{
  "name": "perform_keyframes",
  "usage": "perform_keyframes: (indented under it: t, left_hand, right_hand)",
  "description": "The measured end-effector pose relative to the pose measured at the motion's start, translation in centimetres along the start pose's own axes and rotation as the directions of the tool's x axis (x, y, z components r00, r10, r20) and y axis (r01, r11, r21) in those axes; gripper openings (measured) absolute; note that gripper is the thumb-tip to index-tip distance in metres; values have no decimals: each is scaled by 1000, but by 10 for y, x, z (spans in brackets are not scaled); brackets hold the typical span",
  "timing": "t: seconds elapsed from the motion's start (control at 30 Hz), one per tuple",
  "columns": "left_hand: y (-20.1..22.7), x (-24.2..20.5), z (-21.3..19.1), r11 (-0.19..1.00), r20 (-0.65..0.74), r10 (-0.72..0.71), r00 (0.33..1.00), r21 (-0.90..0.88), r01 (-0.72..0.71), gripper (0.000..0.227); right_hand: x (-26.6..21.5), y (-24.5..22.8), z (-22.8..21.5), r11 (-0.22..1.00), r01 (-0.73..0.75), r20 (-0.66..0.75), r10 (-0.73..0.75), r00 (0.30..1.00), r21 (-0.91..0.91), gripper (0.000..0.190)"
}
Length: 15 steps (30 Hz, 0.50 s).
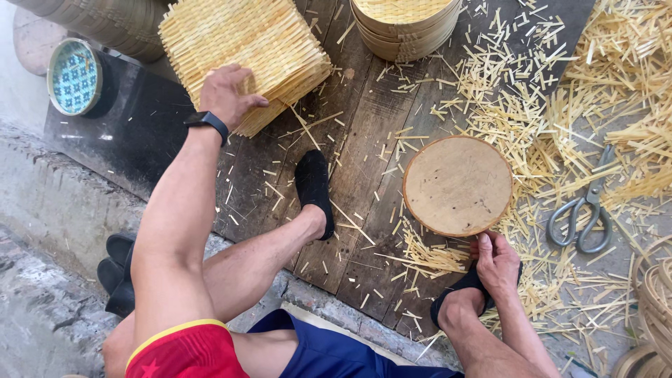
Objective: The person sits on the floor and repeatedly trims the edges of round bamboo baskets using shears. They place a wooden block inside each basket to hold it steady, cut the excess bamboo strips, and then stack the finished baskets.
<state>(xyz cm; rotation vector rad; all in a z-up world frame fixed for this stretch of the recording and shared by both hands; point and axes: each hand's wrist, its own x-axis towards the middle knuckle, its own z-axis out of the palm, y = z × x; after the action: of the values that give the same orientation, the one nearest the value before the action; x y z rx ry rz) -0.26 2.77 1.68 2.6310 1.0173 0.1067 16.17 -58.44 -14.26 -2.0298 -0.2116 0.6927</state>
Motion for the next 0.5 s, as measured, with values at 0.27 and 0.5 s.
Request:
perform_keyframes:
  t: [0.27,0.5]
  left_hand:
    - [-5,4,-45,996,-144,82,986,37,-77,18]
    - [88,-7,-91,745,-556,666,497,527,-409,23]
  right_hand:
    - [5,5,0,1000,23,9,-23,1000,1,30]
    - [1,-14,-11,975,16,-67,-1,998,222,36]
